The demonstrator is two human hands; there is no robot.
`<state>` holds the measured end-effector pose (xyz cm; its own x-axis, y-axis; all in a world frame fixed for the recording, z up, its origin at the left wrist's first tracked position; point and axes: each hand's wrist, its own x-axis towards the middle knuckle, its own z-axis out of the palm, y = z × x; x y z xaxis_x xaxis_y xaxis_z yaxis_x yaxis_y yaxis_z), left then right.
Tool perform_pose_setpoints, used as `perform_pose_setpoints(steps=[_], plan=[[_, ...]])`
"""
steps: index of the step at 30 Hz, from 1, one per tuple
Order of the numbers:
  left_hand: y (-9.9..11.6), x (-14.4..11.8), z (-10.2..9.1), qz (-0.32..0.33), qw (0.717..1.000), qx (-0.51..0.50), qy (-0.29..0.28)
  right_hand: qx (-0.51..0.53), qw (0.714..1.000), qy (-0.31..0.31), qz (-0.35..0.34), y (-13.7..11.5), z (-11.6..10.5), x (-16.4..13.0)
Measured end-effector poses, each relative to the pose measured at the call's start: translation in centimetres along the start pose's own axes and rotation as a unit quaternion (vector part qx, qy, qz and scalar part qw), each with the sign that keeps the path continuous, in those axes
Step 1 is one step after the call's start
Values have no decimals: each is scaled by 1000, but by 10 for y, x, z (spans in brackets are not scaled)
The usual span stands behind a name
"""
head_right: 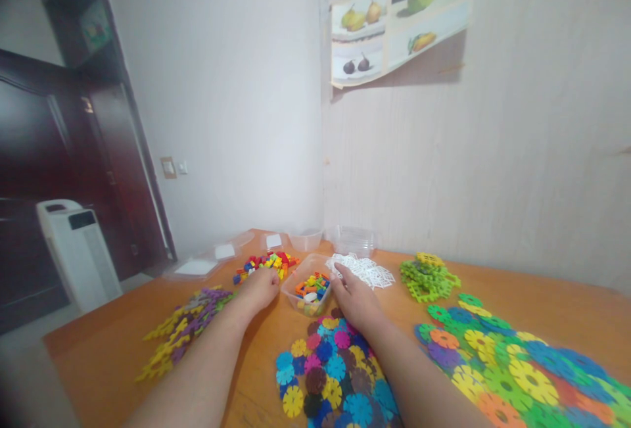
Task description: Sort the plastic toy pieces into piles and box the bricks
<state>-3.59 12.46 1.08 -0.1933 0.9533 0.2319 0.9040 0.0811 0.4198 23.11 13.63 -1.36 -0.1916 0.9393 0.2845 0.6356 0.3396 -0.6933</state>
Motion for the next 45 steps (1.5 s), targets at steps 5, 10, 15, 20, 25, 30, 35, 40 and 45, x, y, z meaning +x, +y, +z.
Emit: perform_pose_setpoints(steps=[5,10,15,20,25,30,35,40,45], plan=[[10,10,-4,10,993,-108,42,-8,1000,5,-2,0,0,1],[13,17,-15,14,940,-322,108,-6,1000,-2,1,-2,-1,-1],[-4,9,-14,-22,995,-15,94,-5,1000,-1,-4,-4,-2,-2],[-3,-1,-6,-8,981,175,82,-4,1000,4,0,-3,0,-1],[0,-1,-4,-4,978,200,57,-10,1000,5,4,-5,-2,-2],[0,-1,-3,-3,982,184,50,-4,1000,4,6,-5,-2,-2],[4,-2,-5,-15,989,143,26,2,1000,-3,16,-3,-1,-2],[2,0,-4,-25,995,86,38,5,1000,2,10,-3,0,-2],[10,8,-7,-10,996,-26,84,5,1000,-1,16,-3,0,-2]])
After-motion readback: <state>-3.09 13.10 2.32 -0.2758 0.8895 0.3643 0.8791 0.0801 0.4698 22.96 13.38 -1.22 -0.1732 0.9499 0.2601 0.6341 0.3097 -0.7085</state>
